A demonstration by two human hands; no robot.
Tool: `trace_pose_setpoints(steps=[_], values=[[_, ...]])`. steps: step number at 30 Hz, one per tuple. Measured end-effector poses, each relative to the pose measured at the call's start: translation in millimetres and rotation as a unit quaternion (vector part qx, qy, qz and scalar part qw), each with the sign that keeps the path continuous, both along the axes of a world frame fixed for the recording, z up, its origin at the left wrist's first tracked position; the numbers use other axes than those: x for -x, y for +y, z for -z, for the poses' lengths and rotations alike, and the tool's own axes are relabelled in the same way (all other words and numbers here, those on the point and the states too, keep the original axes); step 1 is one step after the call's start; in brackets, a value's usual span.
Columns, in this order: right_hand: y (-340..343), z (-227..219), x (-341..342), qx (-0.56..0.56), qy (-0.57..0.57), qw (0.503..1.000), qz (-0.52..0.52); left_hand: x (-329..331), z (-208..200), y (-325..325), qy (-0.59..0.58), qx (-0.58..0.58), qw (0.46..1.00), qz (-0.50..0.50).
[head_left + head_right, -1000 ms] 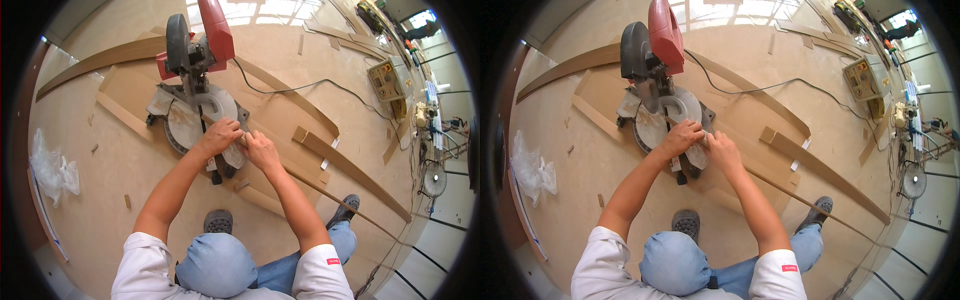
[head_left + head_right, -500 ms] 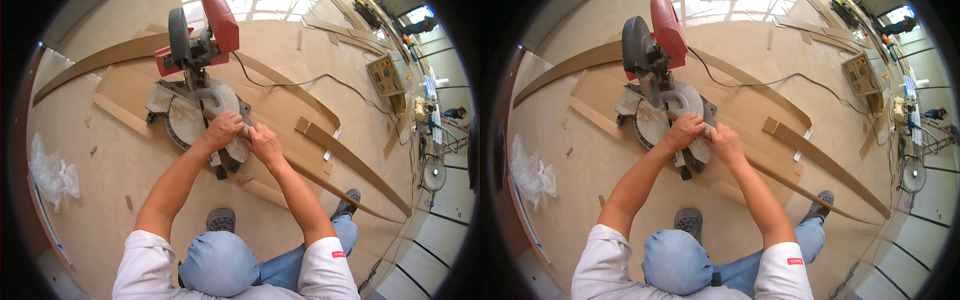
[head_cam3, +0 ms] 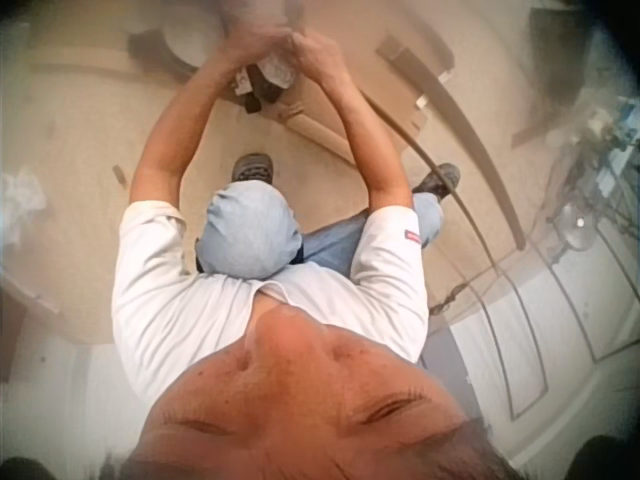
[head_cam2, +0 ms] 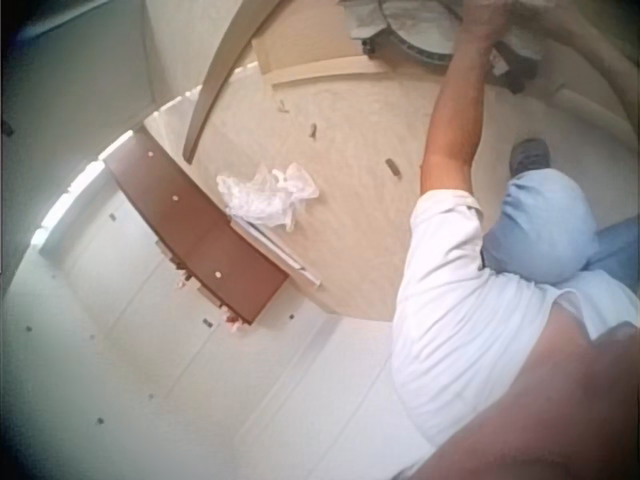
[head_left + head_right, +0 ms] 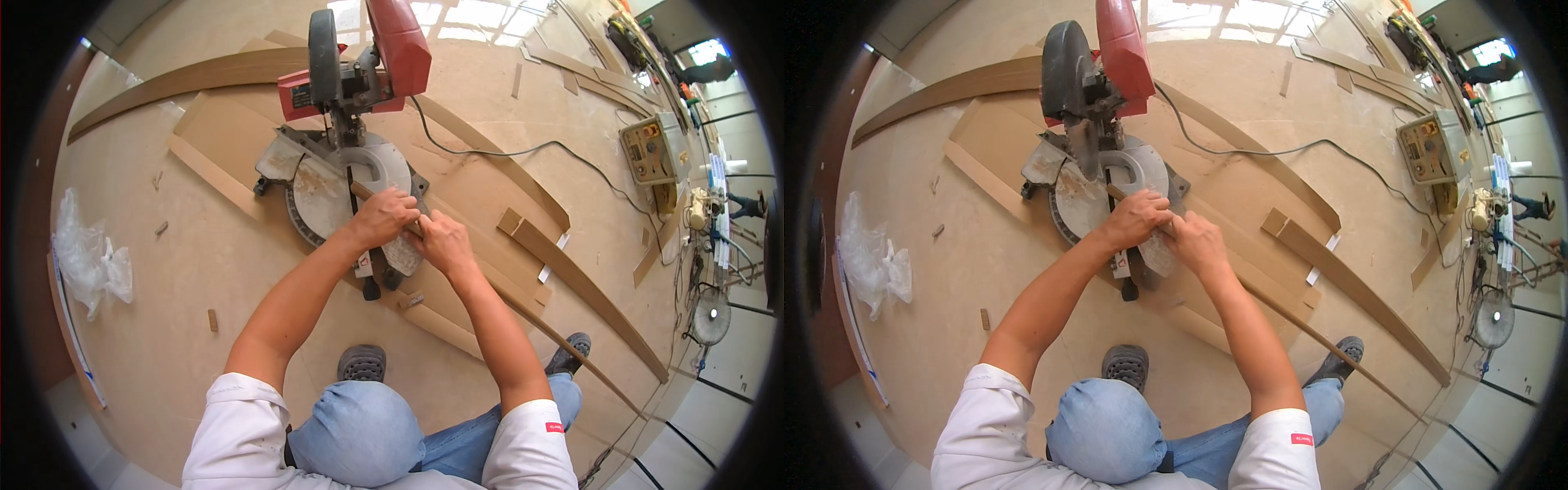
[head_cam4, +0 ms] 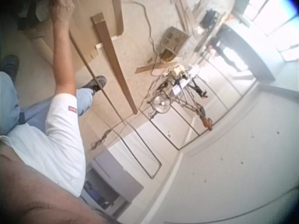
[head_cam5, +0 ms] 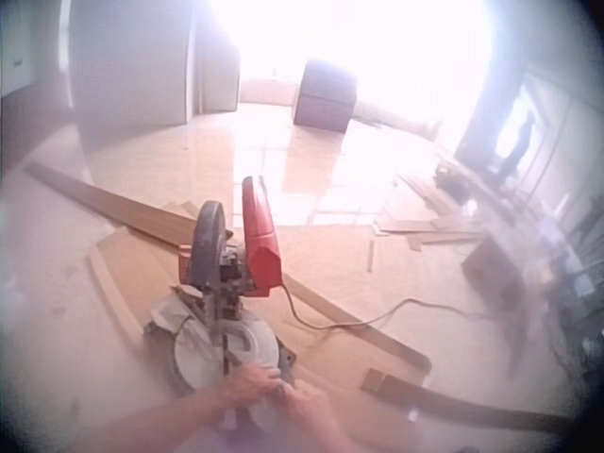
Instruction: The person cuts wooden trims using a miter saw, walks to a window to open it, and then continues cutting additional wooden trims.
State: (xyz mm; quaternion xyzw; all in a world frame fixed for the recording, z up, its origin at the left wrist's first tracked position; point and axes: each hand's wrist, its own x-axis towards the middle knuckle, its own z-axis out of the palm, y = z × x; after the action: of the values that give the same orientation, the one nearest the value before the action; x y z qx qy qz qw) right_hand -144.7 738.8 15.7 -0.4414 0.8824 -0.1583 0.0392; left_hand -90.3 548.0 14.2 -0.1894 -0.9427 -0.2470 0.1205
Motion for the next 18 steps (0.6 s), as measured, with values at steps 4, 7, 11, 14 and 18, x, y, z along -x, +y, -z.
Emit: trace_pose_setpoints(steps=[4,7,11,14,18], values=[[-1,0,-1,-0.008,0.01,1.0,0.007,0,0,1,-0.006,0.002,1.0,-0.002],[-2,0,0,-0.007,0.01,1.0,0.013,1,-5,1,-0.007,-0.015,1.0,0.003],[-4,-5,-5,0.009,0.004,1.0,0.018,-11,-12,4,-0.028,0.001,1.0,-0.002],[-2,-5,-5,0.049,-0.012,0.999,0.013,-35,-51,19,0.012,-0.052,0.998,-0.041],[-1,2,-2,0.048,-0.003,0.998,0.035,-39,-192,-19,0.207,-0.028,0.975,-0.072]])
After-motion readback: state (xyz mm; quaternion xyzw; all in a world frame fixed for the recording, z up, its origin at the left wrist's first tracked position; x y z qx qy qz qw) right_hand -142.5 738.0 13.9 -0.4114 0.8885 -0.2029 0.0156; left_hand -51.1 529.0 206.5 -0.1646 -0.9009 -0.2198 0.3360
